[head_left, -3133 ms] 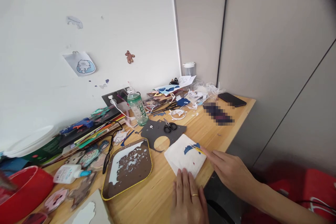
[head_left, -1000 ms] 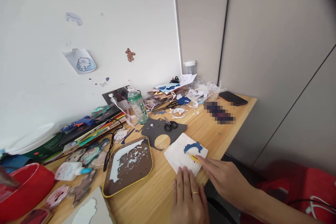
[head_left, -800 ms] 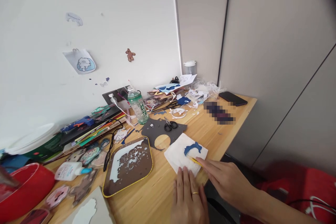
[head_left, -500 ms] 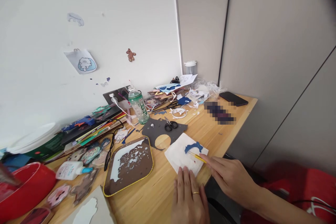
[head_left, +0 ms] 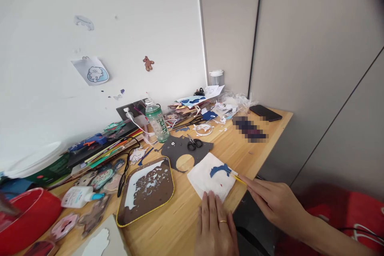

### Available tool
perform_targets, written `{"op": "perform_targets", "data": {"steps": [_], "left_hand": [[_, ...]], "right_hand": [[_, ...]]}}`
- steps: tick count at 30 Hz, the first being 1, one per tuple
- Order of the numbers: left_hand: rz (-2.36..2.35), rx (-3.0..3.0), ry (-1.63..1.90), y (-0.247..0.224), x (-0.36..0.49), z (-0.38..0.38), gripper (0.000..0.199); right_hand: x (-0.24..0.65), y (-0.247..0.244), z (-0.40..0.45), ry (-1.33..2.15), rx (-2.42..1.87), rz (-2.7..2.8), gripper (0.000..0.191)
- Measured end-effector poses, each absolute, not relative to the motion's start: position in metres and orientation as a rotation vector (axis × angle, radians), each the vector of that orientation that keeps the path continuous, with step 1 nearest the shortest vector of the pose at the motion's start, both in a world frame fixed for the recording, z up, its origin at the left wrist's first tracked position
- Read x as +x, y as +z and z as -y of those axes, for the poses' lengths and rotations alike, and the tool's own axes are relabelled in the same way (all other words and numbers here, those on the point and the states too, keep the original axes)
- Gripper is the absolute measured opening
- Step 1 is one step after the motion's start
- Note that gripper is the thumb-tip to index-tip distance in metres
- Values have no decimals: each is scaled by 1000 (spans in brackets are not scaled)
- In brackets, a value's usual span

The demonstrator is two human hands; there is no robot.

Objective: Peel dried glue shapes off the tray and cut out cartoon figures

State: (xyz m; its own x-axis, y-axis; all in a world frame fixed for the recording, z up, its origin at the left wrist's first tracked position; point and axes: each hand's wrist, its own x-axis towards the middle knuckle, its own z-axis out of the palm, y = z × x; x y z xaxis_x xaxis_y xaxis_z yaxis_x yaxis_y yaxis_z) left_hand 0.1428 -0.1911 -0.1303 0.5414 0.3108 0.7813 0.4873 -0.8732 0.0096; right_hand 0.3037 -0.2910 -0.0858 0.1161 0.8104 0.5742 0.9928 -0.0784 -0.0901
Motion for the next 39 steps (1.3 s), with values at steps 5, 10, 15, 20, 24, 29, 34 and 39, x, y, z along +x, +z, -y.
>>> {"op": "perform_targets", "data": {"steps": [5, 10, 15, 20, 24, 29, 34, 39], "left_hand": [[776, -2528, -1473, -136, 152, 196, 27], [701, -2554, -1349, -132, 146, 193, 26], [618, -2568, -1151, -127, 137, 188, 28], [613, -2561, -1133, -126, 137, 187, 28], [609, -2562, -1141, -126, 138, 188, 28], [613, -2556, -1153, -125, 138, 188, 28], [613, -2554, -1155, -125, 138, 188, 28], [612, -2557, -1145, -126, 137, 187, 28]], "right_hand": [[302, -84, 292, -585, -1947, 1679, 34], [307, -89, 289, -611, -2020, 1729, 36], [311, -94, 289, -665, -2055, 1670, 34], [311, -98, 292, -675, -2056, 1667, 34], [319, -101, 294, -763, -2080, 1648, 32], [327, -97, 297, -794, -2063, 1628, 33], [318, -88, 298, -585, -1880, 1719, 38], [317, -84, 295, -357, -1964, 1429, 34]]}}
